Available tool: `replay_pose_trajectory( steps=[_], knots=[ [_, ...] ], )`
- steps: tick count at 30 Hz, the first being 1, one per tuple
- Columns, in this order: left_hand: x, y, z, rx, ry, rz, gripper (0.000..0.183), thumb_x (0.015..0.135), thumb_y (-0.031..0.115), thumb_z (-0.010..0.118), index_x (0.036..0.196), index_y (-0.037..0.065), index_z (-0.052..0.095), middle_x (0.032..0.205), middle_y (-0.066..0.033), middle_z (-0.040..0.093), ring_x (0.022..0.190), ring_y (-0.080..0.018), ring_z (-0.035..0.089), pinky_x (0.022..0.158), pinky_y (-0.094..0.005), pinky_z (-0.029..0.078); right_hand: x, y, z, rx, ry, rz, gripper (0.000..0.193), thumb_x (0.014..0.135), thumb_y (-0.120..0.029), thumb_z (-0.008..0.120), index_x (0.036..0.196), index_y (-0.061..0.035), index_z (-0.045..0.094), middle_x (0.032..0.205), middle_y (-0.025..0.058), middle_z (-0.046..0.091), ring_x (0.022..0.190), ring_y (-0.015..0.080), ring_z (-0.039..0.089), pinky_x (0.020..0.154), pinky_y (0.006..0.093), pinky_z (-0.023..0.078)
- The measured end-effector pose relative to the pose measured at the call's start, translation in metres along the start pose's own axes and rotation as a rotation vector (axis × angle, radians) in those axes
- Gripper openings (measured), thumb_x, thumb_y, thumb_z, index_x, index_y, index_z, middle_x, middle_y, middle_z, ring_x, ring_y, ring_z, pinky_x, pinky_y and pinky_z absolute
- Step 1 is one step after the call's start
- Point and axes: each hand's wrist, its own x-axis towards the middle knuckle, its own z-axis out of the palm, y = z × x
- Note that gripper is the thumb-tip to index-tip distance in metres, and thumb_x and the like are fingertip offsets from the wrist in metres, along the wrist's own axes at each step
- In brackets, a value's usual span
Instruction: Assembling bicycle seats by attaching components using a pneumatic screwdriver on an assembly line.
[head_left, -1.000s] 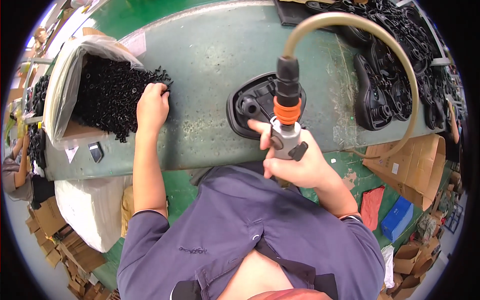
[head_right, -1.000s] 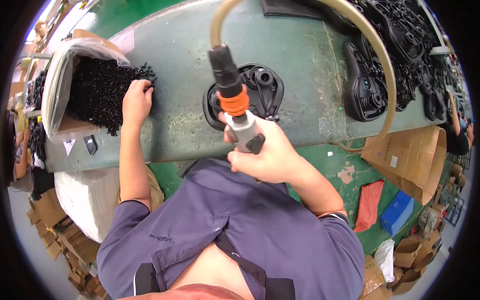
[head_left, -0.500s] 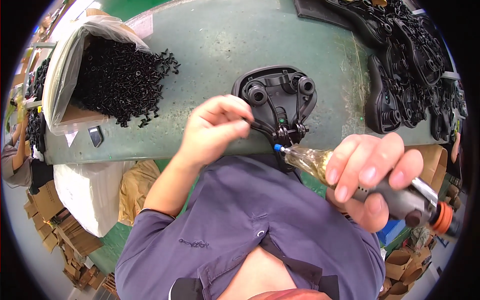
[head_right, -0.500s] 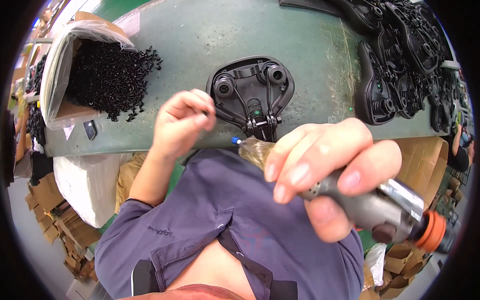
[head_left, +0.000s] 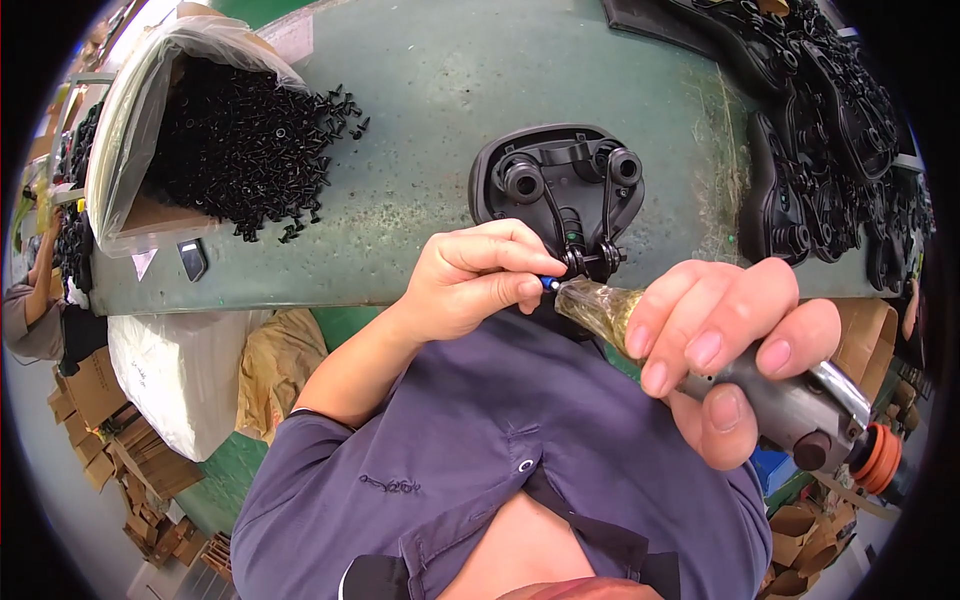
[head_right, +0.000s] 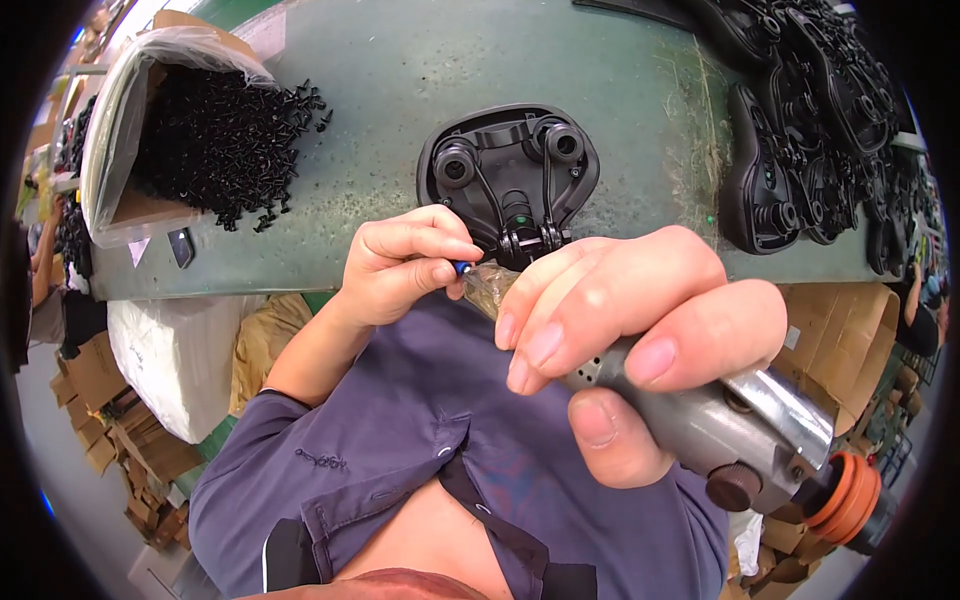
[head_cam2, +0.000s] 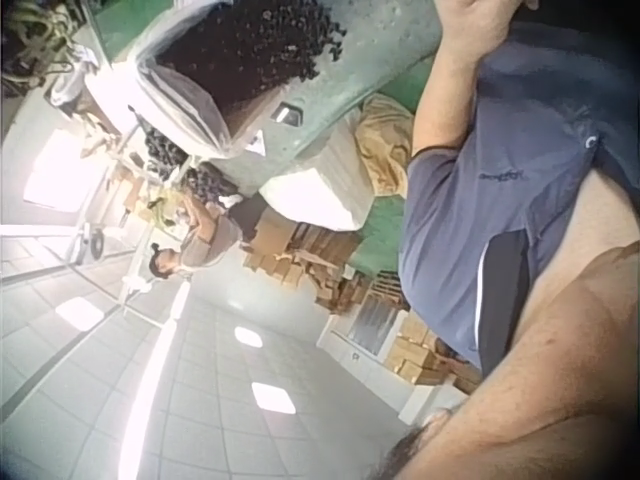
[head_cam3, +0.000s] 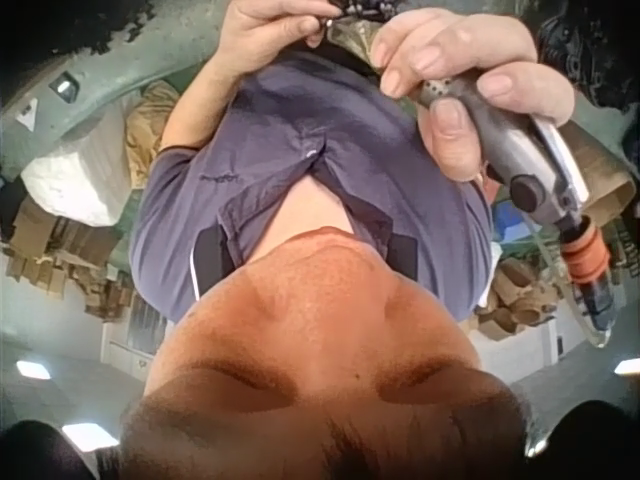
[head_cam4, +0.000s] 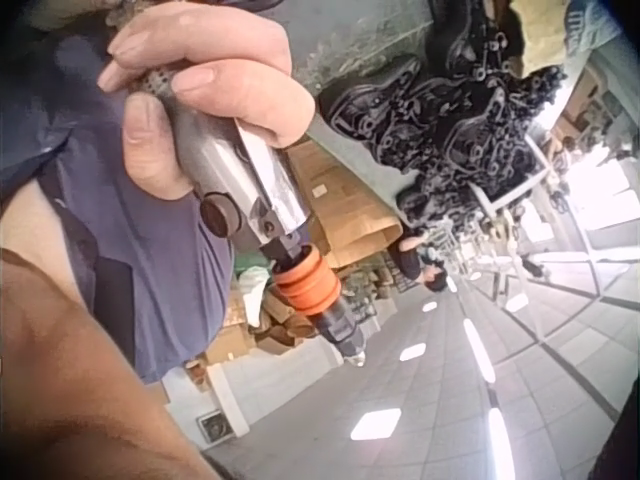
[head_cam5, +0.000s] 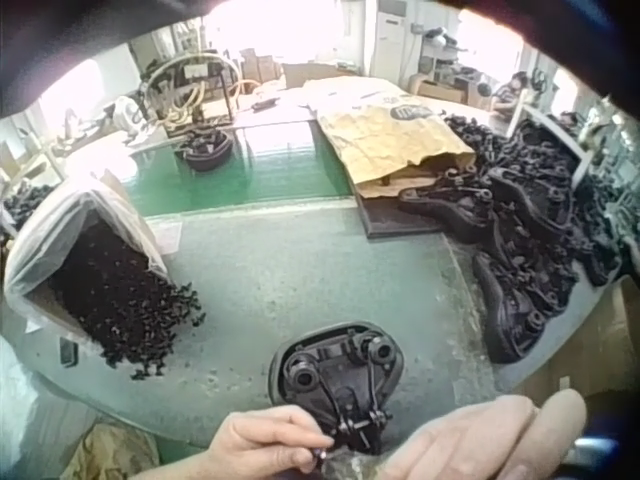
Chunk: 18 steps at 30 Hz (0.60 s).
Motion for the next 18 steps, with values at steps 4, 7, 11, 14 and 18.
replay_pose_trajectory(
  steps=[4, 7, 11, 14, 18],
  knots=[
    [-0.006, -0.002, 0.003, -0.262, 0.006, -0.183, 0.022, 0.106, 0.008, 0.065, 0.122, -0.004, 0.074, 0.107, -0.011, 0.069, 0.08, -0.0143, 0.069, 0.071, -0.0273, 0.057, 0.002, 0.007, -0.003, 0.016, -0.123, -0.054, 0.035, 0.094, -0.004, 0.065, 0.122, -0.0077, 0.046, 0.111, 0.0126, 0.059, 0.076, 0.0206, 0.071, 0.074, 0.0381, 0.062],
    [-0.005, -0.003, 0.008, -0.234, 0.014, -0.097, 0.024, 0.107, 0.01, 0.063, 0.124, -0.005, 0.072, 0.109, -0.012, 0.071, 0.081, -0.0146, 0.07, 0.071, -0.0271, 0.058, 0.002, 0.005, 0.002, 0.005, -0.088, -0.062, 0.035, 0.094, -0.005, 0.065, 0.123, -0.0072, 0.046, 0.11, 0.0126, 0.059, 0.076, 0.0205, 0.07, 0.074, 0.0376, 0.062],
    [-0.003, -0.003, 0.009, 0.089, 0.08, 0.132, 0.03, 0.1, 0.009, 0.074, 0.127, -0.004, 0.071, 0.113, -0.0121, 0.071, 0.091, -0.0201, 0.071, 0.08, -0.0314, 0.059, 0.001, 0.007, 0.005, -0.033, -0.013, -0.102, 0.035, 0.096, -0.009, 0.062, 0.127, -0.0058, 0.046, 0.112, 0.013, 0.057, 0.073, 0.0196, 0.067, 0.069, 0.0367, 0.058],
    [0.019, 0.01, -0.007, 0.773, 0.063, 0.611, 0.045, 0.087, 0.008, 0.084, 0.129, -0.002, 0.07, 0.114, -0.0124, 0.071, 0.104, -0.0283, 0.07, 0.091, -0.0384, 0.056, 0.003, 0.009, 0.004, -0.07, -0.013, -0.113, 0.036, 0.096, -0.01, 0.06, 0.13, -0.0059, 0.047, 0.113, 0.013, 0.056, 0.076, 0.0197, 0.066, 0.071, 0.0383, 0.056],
    [0.027, 0.014, -0.046, 1.341, 0.302, 0.506, 0.07, 0.071, 0.018, 0.091, 0.135, 0.006, 0.065, 0.114, -0.0135, 0.066, 0.102, -0.0341, 0.064, 0.092, -0.0416, 0.054, 0.013, 0.004, 0.003, -0.185, 0.037, -0.019, 0.043, 0.095, -0.011, 0.053, 0.138, -0.012, 0.053, 0.117, 0.0134, 0.056, 0.08, 0.0193, 0.062, 0.077, 0.0416, 0.052]
  ],
)
